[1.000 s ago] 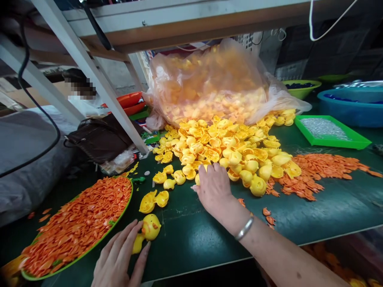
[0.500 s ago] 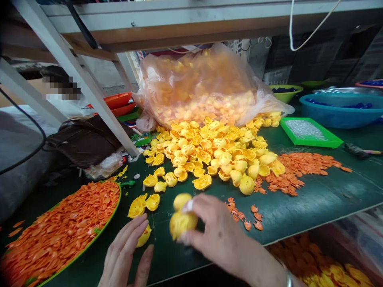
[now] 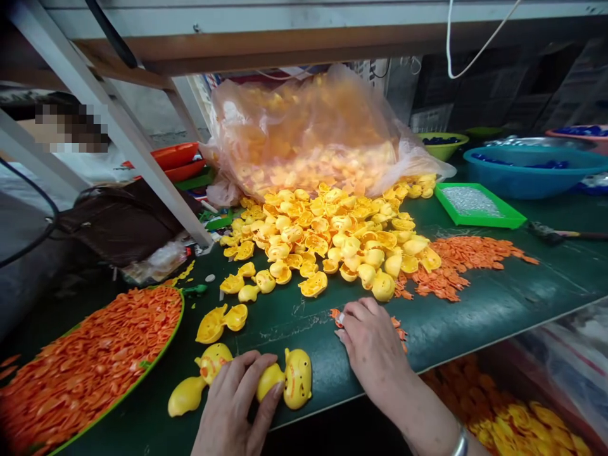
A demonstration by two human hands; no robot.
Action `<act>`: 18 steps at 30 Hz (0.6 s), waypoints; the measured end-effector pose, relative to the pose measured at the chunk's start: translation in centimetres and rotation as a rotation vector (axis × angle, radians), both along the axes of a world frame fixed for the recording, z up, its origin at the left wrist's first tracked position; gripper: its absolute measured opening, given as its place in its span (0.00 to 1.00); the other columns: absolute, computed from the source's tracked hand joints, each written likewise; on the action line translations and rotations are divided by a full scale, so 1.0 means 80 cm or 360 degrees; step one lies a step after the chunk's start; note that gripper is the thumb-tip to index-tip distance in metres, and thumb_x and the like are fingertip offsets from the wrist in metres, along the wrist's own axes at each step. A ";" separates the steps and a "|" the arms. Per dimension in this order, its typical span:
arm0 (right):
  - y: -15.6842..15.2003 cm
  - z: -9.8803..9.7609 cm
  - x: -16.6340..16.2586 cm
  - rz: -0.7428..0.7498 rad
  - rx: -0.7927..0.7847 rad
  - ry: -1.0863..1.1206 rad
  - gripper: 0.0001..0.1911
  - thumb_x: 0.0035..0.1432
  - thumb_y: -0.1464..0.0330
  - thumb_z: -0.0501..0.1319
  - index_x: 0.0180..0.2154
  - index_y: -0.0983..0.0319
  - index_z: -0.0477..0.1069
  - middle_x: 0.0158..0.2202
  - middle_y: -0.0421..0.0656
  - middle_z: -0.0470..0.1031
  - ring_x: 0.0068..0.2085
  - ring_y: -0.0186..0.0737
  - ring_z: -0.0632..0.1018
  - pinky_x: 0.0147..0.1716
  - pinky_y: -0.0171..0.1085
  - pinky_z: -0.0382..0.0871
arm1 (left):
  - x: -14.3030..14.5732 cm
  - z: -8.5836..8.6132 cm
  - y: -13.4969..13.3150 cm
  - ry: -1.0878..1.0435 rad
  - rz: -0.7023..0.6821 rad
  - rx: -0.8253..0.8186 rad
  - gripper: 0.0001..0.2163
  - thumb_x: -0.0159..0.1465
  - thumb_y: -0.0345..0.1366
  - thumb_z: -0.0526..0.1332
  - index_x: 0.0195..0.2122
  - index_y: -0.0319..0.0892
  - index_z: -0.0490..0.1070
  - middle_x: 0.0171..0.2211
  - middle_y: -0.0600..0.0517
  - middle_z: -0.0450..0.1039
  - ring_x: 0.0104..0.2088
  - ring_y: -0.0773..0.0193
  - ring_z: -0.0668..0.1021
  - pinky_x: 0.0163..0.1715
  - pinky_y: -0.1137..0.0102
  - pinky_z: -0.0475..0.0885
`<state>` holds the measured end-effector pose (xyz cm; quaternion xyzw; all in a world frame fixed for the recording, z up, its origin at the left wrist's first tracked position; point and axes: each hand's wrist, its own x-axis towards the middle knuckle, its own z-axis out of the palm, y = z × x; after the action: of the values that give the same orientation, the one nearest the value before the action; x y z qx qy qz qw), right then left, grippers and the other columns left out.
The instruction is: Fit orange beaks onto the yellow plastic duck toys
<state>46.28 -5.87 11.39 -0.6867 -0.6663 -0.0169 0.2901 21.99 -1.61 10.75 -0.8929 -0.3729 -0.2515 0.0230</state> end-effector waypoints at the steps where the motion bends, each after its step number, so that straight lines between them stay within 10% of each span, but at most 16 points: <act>1: 0.002 -0.002 0.000 0.0014 0.0005 -0.0028 0.06 0.57 0.76 0.58 0.31 0.63 0.72 0.36 0.45 0.73 0.39 0.46 0.68 0.38 0.44 0.65 | 0.001 0.001 0.000 0.0003 -0.0002 -0.0009 0.14 0.62 0.43 0.58 0.47 0.45 0.68 0.40 0.48 0.71 0.40 0.60 0.75 0.37 0.66 0.74; 8: 0.007 -0.012 0.000 0.0048 0.0221 -0.0139 0.13 0.64 0.73 0.50 0.31 0.65 0.71 0.35 0.47 0.74 0.38 0.45 0.69 0.38 0.44 0.64 | 0.002 0.007 -0.005 0.0070 -0.0134 -0.0033 0.21 0.60 0.43 0.60 0.54 0.43 0.62 0.45 0.47 0.72 0.45 0.58 0.74 0.43 0.63 0.73; 18: -0.033 0.005 -0.055 0.0098 -0.0042 0.0854 0.06 0.59 0.69 0.57 0.34 0.58 0.73 0.33 0.39 0.76 0.36 0.37 0.75 0.37 0.35 0.68 | 0.016 0.000 -0.012 -0.0074 -0.0063 -0.0154 0.18 0.58 0.47 0.62 0.46 0.43 0.65 0.40 0.47 0.71 0.39 0.59 0.74 0.38 0.62 0.73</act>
<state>41.85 -8.54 11.78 -0.6497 -0.5863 0.1833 0.4478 23.28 -2.58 10.72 -0.8940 -0.3673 -0.2543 -0.0337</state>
